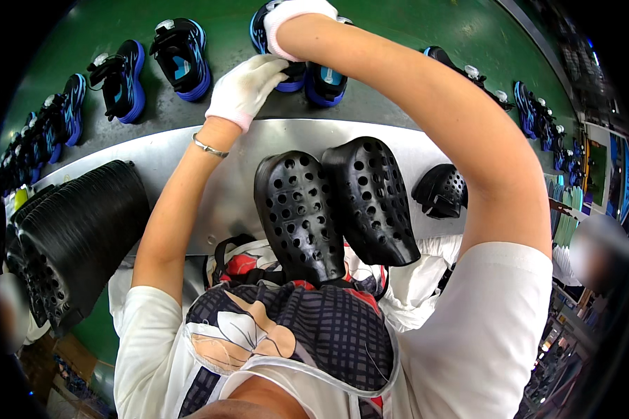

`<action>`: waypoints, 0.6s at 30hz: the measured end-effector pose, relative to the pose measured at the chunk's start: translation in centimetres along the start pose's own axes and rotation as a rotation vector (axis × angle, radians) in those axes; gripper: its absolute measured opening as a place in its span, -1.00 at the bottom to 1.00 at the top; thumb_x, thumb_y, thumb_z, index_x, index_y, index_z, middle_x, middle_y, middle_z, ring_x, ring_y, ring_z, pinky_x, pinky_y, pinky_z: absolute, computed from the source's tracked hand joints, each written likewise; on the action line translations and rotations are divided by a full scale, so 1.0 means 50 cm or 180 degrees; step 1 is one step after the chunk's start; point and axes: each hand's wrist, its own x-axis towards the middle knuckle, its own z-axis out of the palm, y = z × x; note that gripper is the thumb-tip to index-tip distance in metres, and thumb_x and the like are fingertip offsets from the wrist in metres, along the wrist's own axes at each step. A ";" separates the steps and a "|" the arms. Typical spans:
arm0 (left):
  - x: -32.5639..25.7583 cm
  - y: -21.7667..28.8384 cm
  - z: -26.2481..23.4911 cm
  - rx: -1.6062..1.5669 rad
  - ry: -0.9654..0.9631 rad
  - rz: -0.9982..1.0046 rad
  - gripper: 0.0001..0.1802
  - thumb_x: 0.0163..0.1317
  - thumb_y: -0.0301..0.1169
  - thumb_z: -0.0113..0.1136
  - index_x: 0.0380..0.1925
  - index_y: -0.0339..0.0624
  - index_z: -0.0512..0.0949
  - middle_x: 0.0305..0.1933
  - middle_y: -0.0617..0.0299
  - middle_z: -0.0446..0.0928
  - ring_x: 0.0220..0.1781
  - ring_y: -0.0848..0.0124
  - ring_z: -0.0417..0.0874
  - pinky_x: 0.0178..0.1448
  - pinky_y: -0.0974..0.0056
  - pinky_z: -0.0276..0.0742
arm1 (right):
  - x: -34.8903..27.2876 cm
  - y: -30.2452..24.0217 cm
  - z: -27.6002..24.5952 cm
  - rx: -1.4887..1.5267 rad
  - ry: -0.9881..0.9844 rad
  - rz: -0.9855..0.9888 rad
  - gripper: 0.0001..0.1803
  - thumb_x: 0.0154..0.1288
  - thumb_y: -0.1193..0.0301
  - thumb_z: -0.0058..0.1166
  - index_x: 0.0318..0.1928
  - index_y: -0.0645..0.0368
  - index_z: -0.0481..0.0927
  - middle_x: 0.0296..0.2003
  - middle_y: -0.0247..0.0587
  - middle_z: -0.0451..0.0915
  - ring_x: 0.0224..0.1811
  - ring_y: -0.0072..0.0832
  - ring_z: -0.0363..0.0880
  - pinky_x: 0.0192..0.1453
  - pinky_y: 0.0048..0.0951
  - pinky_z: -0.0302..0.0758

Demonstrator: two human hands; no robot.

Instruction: The person, wearing gloves, picks up black plastic heel guards one at a time and presses them onto the back of blue and black sneakers lined up on a metal workbench.

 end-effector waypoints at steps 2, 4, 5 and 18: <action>-0.003 -0.004 0.002 -0.0175 -0.0019 -0.0073 -0.77 0.21 -0.25 0.15 -0.18 -0.04 0.62 -0.13 0.24 0.59 -0.14 0.17 0.61 -0.09 0.19 0.55 | 0.011 -0.003 0.017 -0.0044 0.0023 0.0015 -0.69 0.26 0.38 -0.03 -0.06 0.20 0.63 -0.09 -0.06 0.65 -0.06 -0.17 0.65 -0.03 -0.25 0.58; 0.005 0.000 0.000 -0.0306 -0.0145 -0.0183 -0.73 0.20 -0.22 0.17 -0.16 -0.06 0.61 -0.11 0.21 0.59 -0.14 0.16 0.61 -0.07 0.19 0.55 | 0.033 -0.007 0.048 0.0088 0.0242 0.0122 -0.71 0.25 0.39 -0.02 -0.08 0.19 0.64 -0.12 -0.04 0.66 -0.07 -0.20 0.66 -0.03 -0.25 0.57; 0.012 0.004 -0.003 -0.0267 -0.0304 -0.0222 -0.71 0.19 -0.20 0.18 -0.15 -0.07 0.61 -0.09 0.18 0.59 -0.13 0.14 0.61 -0.05 0.18 0.55 | 0.042 -0.009 0.056 -0.0113 0.0226 -0.0058 -0.71 0.24 0.36 -0.02 -0.11 0.19 0.66 -0.13 -0.02 0.66 -0.06 -0.20 0.65 -0.02 -0.26 0.57; 0.079 -0.007 0.006 0.0137 -0.1912 -0.0810 -0.62 0.15 -0.14 0.18 -0.12 -0.11 0.62 -0.02 0.04 0.59 0.03 0.05 0.58 0.13 0.11 0.51 | 0.028 0.012 0.034 -0.0557 0.0495 -0.0698 -0.76 0.17 0.39 0.00 -0.28 0.19 0.70 -0.28 -0.01 0.68 -0.21 -0.17 0.68 -0.16 -0.23 0.58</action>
